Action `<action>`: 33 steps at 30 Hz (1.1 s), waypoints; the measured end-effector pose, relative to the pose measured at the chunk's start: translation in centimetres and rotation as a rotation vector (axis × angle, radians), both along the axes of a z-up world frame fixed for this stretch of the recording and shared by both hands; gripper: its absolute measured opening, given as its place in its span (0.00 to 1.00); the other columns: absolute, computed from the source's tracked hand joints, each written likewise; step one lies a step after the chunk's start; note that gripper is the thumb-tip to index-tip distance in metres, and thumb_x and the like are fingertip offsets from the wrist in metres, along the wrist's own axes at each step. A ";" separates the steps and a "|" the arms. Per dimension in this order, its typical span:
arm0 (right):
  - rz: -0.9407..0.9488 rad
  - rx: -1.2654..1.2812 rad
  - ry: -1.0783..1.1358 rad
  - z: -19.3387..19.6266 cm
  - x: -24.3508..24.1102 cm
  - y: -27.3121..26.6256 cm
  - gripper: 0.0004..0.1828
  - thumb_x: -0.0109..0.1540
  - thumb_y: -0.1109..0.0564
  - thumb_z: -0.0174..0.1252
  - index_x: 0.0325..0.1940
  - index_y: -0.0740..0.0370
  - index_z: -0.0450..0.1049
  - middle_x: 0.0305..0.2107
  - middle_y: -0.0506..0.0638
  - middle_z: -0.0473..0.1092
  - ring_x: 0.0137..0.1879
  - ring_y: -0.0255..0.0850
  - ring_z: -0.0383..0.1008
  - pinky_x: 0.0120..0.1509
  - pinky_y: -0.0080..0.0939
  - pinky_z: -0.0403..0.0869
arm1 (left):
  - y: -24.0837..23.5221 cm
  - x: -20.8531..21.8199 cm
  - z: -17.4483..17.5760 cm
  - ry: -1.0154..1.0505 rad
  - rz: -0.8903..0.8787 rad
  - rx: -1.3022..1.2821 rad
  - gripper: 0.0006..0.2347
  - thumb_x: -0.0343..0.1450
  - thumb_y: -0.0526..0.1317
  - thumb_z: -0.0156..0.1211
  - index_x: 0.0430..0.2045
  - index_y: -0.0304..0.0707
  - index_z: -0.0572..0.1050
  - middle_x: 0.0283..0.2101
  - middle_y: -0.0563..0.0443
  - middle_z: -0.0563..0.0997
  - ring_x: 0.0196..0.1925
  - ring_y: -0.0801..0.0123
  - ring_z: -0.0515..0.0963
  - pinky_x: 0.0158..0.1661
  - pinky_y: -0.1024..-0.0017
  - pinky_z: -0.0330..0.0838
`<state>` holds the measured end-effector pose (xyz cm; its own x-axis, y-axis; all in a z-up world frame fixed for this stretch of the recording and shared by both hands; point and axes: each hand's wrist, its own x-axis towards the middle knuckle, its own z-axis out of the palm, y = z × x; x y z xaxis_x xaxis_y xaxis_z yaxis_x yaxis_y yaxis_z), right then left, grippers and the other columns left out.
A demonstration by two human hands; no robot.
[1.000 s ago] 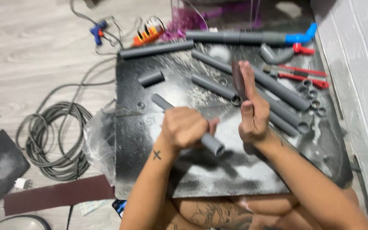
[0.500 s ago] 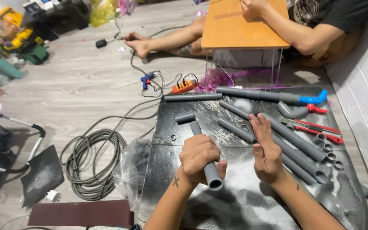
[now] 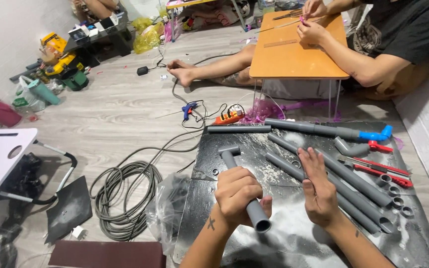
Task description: The person sits on the floor and sands the edges of several gray plastic pipes using a piece of sandpaper. They hold the pipe in one hand and rub the sandpaper against the cut ends to smooth them. A smartphone is visible on the floor nearby.
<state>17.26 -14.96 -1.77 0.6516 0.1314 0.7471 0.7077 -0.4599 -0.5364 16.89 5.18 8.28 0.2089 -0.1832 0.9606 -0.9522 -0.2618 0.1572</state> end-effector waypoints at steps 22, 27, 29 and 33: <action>0.031 0.034 0.027 0.4 0.2 -0.7 0.28 0.72 0.50 0.36 0.71 0.72 0.58 0.70 0.60 0.59 0.80 0.54 0.51 0.86 0.60 0.41 | -3.0 -5.2 7.2 0.163 0.456 0.518 0.16 0.58 0.41 0.64 0.36 0.32 0.81 0.23 0.51 0.77 0.18 0.68 0.70 0.23 0.73 0.66; 0.013 0.115 0.051 0.4 0.0 -0.7 0.29 0.70 0.59 0.38 0.74 0.74 0.50 0.71 0.64 0.56 0.79 0.51 0.56 0.86 0.52 0.45 | -3.2 -1.1 2.3 0.274 0.459 0.543 0.16 0.61 0.40 0.61 0.39 0.30 0.77 0.26 0.50 0.77 0.21 0.66 0.73 0.22 0.72 0.67; 0.020 0.121 0.046 0.4 0.0 -0.7 0.28 0.71 0.58 0.37 0.75 0.74 0.49 0.72 0.64 0.55 0.79 0.52 0.55 0.86 0.52 0.47 | -3.4 1.0 -1.1 0.385 0.465 0.591 0.14 0.65 0.41 0.58 0.41 0.32 0.75 0.24 0.49 0.77 0.18 0.66 0.75 0.17 0.70 0.67; -0.023 0.133 -0.066 -0.1 0.8 0.0 0.30 0.73 0.51 0.32 0.73 0.75 0.57 0.70 0.65 0.57 0.76 0.55 0.53 0.80 0.55 0.51 | -3.6 3.6 -6.2 0.339 0.543 0.650 0.12 0.72 0.44 0.50 0.45 0.39 0.73 0.23 0.49 0.75 0.21 0.54 0.81 0.21 0.64 0.74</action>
<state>18.10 -14.95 -1.87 0.6022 0.0137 0.7982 0.7335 -0.4043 -0.5464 20.48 1.63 2.04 0.6767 -0.4610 0.5740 -0.6022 -0.7952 0.0713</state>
